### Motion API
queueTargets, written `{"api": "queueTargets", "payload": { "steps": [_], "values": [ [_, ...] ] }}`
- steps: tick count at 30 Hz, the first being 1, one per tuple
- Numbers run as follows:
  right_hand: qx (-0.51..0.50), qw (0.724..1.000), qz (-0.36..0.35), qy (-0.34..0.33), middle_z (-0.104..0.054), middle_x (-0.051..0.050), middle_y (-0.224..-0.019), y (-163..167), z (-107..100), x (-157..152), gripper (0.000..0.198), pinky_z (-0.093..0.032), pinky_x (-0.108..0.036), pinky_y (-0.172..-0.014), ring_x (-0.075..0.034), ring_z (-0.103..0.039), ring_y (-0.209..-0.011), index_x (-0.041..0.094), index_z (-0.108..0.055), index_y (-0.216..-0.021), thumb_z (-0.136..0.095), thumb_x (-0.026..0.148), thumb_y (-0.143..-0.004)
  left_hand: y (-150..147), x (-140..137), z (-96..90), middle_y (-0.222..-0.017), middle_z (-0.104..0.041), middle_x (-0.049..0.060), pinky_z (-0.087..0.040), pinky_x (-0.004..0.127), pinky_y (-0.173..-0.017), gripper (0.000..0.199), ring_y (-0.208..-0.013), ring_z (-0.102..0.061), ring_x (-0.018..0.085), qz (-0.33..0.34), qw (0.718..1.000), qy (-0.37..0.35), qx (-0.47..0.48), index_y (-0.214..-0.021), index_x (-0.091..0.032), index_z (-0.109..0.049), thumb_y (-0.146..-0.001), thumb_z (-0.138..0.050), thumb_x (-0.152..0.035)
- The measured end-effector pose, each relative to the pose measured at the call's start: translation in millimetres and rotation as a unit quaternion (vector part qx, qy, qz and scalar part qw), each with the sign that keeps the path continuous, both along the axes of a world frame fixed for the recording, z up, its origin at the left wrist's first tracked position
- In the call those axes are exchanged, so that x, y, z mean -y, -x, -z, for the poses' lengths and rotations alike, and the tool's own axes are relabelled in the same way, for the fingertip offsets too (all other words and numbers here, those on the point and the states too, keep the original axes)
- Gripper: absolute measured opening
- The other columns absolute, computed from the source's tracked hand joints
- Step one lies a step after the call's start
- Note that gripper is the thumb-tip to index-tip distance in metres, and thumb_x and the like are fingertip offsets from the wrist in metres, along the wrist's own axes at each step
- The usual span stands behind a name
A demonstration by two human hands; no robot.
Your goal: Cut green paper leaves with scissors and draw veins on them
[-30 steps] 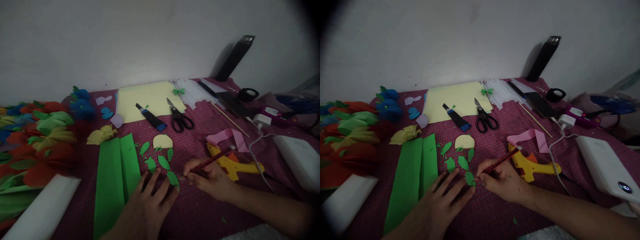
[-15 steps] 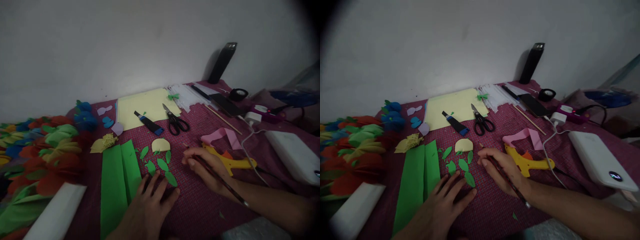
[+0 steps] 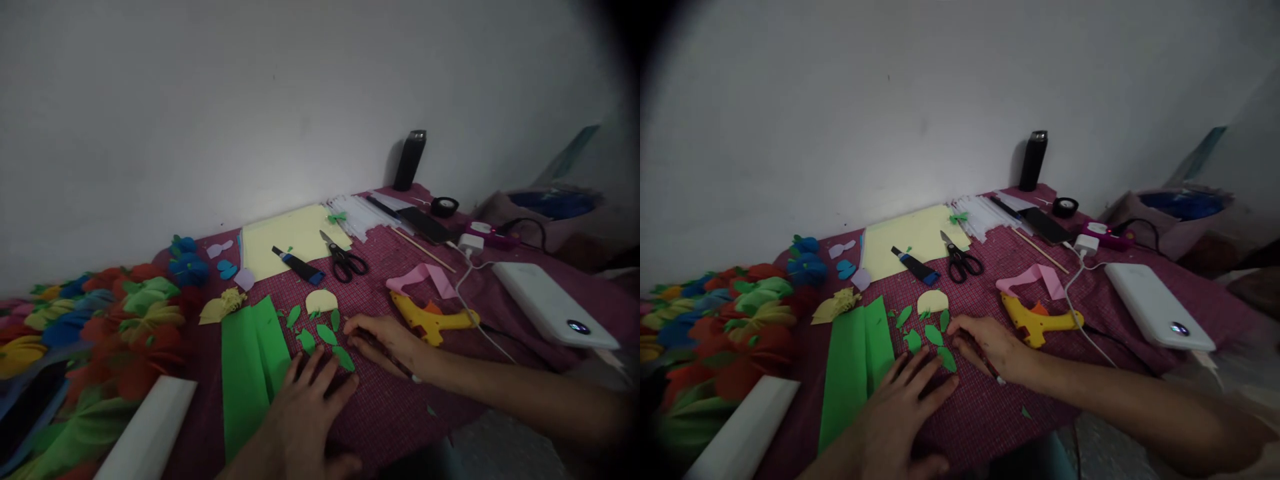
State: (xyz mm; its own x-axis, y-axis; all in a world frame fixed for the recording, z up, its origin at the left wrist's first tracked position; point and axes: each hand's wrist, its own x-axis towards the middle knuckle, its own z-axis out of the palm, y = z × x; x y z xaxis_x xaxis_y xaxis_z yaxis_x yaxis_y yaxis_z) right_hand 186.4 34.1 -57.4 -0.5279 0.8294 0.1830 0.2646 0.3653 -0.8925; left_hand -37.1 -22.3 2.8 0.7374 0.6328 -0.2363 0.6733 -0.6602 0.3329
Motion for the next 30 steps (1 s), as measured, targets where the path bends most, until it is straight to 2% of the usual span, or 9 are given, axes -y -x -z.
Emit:
{"api": "queueTargets", "payload": {
  "steps": [3, 8, 13, 19, 25, 28, 30],
  "values": [
    [0.023, 1.000, -0.011, -0.008, -0.052, 0.007, -0.058, 3.4, -3.0, 1.0, 0.010, -0.034, -0.018, -0.046, -0.008, -0.045, -0.046, 0.019, -0.055, -0.094, -0.047, 0.020, -0.089, -2.1, 4.0, -5.4, -0.149, -0.031, 0.011, -0.015, 0.062, -0.107, 0.079, -0.138, -0.017, 0.037, -0.020, 1.000, 0.015, -0.004, -0.142, -0.031, -0.032, -0.075, -0.054, -0.067],
    [0.057, 0.997, -0.024, -0.044, -0.055, 0.004, -0.067, 12.6, -21.9, 2.4, 0.011, -0.037, -0.020, -0.051, -0.010, -0.048, -0.054, 0.018, -0.052, -0.092, -0.054, 0.018, -0.081, 0.2, 11.2, 1.6, -0.151, -0.027, 0.008, -0.009, 0.059, -0.109, 0.076, -0.139, -0.014, 0.035, -0.034, 0.999, -0.001, 0.035, -0.142, -0.032, -0.033, -0.076, -0.054, -0.065],
    [0.060, 0.997, 0.000, -0.053, -0.055, 0.001, -0.075, 14.6, -34.2, 8.1, 0.007, -0.040, -0.023, -0.059, -0.013, -0.052, -0.065, 0.018, -0.050, -0.093, -0.048, 0.020, -0.087, 4.7, 13.7, 5.6, -0.149, -0.032, 0.008, -0.012, 0.059, -0.109, 0.074, -0.138, -0.016, 0.035, -0.029, 0.997, -0.021, 0.070, -0.141, -0.032, -0.034, -0.078, -0.048, -0.068],
    [0.123, 0.987, 0.046, -0.091, -0.052, 0.002, -0.071, 17.6, -34.1, 13.4, 0.007, -0.038, -0.024, -0.058, -0.013, -0.049, -0.062, 0.018, -0.048, -0.093, -0.048, 0.020, -0.087, 5.8, 13.9, 5.4, -0.146, -0.035, 0.011, -0.013, 0.060, -0.108, 0.074, -0.137, -0.017, 0.037, -0.019, 0.996, -0.034, 0.081, -0.141, -0.029, -0.036, -0.079, -0.048, -0.067],
    [0.146, 0.986, 0.025, -0.075, -0.059, 0.001, -0.073, 23.9, -28.7, 11.9, 0.018, -0.040, -0.023, -0.055, -0.013, -0.053, -0.060, 0.018, -0.047, -0.093, -0.055, 0.016, -0.077, 7.5, 13.9, 11.9, -0.146, -0.035, 0.011, -0.015, 0.062, -0.106, 0.074, -0.136, -0.020, 0.038, -0.014, 0.994, -0.052, 0.090, -0.140, -0.030, -0.037, -0.077, -0.049, -0.068],
    [0.142, 0.986, 0.021, -0.090, -0.059, 0.001, -0.075, 19.5, -30.3, 12.6, 0.017, -0.042, -0.022, -0.057, -0.013, -0.054, -0.063, 0.019, -0.047, -0.095, -0.052, 0.017, -0.079, 6.7, 14.7, 9.1, -0.142, -0.040, 0.013, -0.020, 0.061, -0.104, 0.070, -0.133, -0.028, 0.038, -0.009, 0.991, -0.086, 0.102, -0.134, -0.027, -0.045, -0.076, -0.052, -0.066],
    [0.149, 0.981, 0.059, -0.111, -0.058, 0.001, -0.074, 13.5, -32.1, 10.5, 0.015, -0.043, -0.021, -0.056, -0.013, -0.055, -0.063, 0.019, -0.046, -0.095, -0.050, 0.018, -0.081, 5.1, 13.5, 3.6, -0.135, -0.048, 0.014, -0.025, 0.058, -0.102, 0.061, -0.126, -0.038, 0.036, -0.018, 0.987, -0.118, 0.111, -0.124, -0.023, -0.055, -0.077, -0.054, -0.062]
  ]
}}
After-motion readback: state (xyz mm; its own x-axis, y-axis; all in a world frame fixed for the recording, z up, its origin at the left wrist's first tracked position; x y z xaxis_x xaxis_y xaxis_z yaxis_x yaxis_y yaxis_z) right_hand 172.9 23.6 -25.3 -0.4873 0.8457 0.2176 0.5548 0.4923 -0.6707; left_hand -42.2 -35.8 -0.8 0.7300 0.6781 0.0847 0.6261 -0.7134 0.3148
